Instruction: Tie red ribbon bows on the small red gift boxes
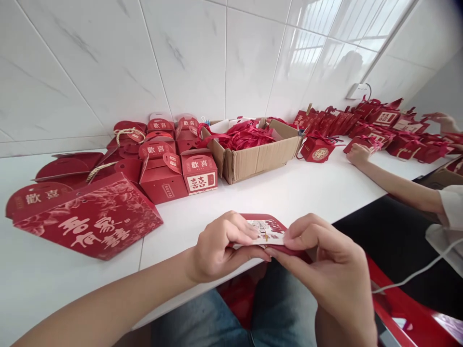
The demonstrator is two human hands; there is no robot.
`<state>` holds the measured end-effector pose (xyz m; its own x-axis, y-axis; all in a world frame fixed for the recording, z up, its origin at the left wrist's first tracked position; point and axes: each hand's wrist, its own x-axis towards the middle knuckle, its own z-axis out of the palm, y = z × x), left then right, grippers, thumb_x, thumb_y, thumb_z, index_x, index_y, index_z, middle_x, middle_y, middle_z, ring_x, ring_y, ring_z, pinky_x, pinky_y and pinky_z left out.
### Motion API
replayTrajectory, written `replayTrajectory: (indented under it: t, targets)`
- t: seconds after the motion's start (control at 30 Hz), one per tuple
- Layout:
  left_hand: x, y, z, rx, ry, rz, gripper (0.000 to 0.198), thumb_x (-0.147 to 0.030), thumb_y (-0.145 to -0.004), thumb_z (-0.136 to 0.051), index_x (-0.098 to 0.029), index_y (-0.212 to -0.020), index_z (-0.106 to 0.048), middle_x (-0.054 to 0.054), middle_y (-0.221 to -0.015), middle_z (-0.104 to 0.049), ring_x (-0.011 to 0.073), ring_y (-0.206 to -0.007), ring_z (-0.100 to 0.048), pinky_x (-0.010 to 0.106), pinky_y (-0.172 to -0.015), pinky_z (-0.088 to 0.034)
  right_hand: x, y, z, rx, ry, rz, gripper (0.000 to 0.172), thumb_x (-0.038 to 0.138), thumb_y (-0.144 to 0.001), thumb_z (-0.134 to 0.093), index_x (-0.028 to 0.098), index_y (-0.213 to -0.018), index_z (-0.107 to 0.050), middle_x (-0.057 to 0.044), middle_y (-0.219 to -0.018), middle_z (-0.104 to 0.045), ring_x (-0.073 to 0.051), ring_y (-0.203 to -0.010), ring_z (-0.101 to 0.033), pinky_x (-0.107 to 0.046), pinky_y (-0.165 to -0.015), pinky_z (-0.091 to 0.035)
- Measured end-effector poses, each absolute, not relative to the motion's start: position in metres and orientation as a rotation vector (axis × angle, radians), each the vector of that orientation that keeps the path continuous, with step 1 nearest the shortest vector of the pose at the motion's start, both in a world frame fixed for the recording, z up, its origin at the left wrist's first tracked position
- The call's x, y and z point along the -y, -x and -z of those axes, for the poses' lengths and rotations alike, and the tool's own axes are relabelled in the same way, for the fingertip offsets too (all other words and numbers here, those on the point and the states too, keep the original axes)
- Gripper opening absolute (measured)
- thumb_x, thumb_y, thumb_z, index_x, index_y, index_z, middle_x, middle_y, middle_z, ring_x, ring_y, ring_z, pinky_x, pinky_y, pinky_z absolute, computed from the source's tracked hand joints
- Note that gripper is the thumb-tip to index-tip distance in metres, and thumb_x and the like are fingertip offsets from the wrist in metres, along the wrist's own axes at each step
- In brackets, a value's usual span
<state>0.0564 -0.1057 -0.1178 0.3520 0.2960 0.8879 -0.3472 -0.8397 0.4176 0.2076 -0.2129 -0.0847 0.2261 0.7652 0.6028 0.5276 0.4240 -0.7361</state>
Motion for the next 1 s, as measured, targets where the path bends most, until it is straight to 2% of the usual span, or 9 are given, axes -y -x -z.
replayTrajectory:
  t: [0.37,0.53,0.63,0.7,0.8,0.87,0.93,1.0]
  targets:
    - [0.111,-0.052,0.114,0.156,-2.312,-1.441,0.023,-0.018,-0.079,-0.071,-0.016,-0.086,-0.049,0.005,-0.074,-0.068,0.0188,-0.075,-0.072,0.030,-0.065,-0.058,0.221,-0.215,0.074,1.538,1.320,-0.393,0.029,0.020,-0.070,-0.078,0.018,-0.060,-0.051,0.003,-0.059,-0.056,-0.009,-0.055,-0.054,-0.020,-0.048,-0.045]
    - [0.110,-0.051,0.118,0.243,-2.404,-1.421,0.017,-0.013,-0.081,-0.068,-0.014,-0.086,-0.052,0.009,-0.075,-0.070,0.0205,-0.080,-0.071,0.034,-0.071,-0.057,0.226,-0.221,0.075,1.640,1.335,-0.318,0.027,0.021,-0.069,-0.079,0.018,-0.060,-0.054,0.001,-0.059,-0.058,-0.010,-0.056,-0.055,-0.022,-0.049,-0.046]
    - [0.111,-0.051,0.121,0.261,-2.429,-1.406,0.016,-0.012,-0.080,-0.068,-0.013,-0.085,-0.053,0.009,-0.077,-0.071,0.0210,-0.082,-0.071,0.035,-0.072,-0.057,0.230,-0.228,0.077,1.735,1.305,-0.278,0.017,0.015,-0.071,-0.076,0.018,-0.067,-0.060,-0.001,-0.065,-0.062,-0.013,-0.061,-0.059,-0.024,-0.054,-0.050]
    - [0.111,-0.053,0.121,0.249,-2.433,-1.438,0.020,-0.012,-0.077,-0.071,-0.014,-0.084,-0.052,0.008,-0.075,-0.071,0.0208,-0.080,-0.071,0.034,-0.070,-0.057,0.233,-0.236,0.078,1.835,1.268,-0.295,0.011,0.008,-0.075,-0.070,0.018,-0.077,-0.064,-0.004,-0.076,-0.066,-0.015,-0.070,-0.063,-0.026,-0.061,-0.054]
    - [0.110,-0.054,0.118,0.209,-2.451,-1.465,0.024,-0.015,-0.077,-0.073,-0.015,-0.084,-0.050,0.007,-0.070,-0.070,0.0197,-0.074,-0.071,0.032,-0.067,-0.057,0.239,-0.253,0.083,1.892,1.212,-0.337,0.025,0.001,-0.077,-0.061,0.019,-0.094,-0.066,-0.007,-0.090,-0.068,-0.019,-0.085,-0.066,-0.030,-0.071,-0.057]
    - [0.110,-0.055,0.115,0.179,-2.461,-1.447,0.023,-0.016,-0.078,-0.071,-0.016,-0.085,-0.048,0.006,-0.069,-0.069,0.0189,-0.072,-0.071,0.031,-0.066,-0.057,0.242,-0.262,0.090,1.795,1.155,-0.336,0.029,0.001,-0.075,-0.063,0.021,-0.096,-0.066,-0.007,-0.088,-0.069,-0.021,-0.085,-0.067,-0.033,-0.070,-0.057]
    - [0.109,-0.055,0.114,0.141,-2.436,-1.452,0.026,-0.016,-0.077,-0.072,-0.017,-0.086,-0.047,0.005,-0.068,-0.068,0.0188,-0.070,-0.070,0.031,-0.064,-0.057,0.244,-0.266,0.099,1.632,1.093,-0.303,0.026,0.003,-0.073,-0.066,0.023,-0.090,-0.068,-0.005,-0.083,-0.069,-0.023,-0.079,-0.066,-0.036,-0.067,-0.056]
    - [0.108,-0.055,0.114,0.108,-2.399,-1.475,0.030,-0.015,-0.074,-0.074,-0.017,-0.086,-0.046,0.004,-0.068,-0.066,0.0188,-0.068,-0.069,0.030,-0.063,-0.056,0.242,-0.262,0.108,1.472,1.112,-0.265,0.021,0.008,-0.077,-0.065,0.026,-0.089,-0.068,-0.004,-0.081,-0.068,-0.023,-0.076,-0.066,-0.039,-0.066,-0.056]
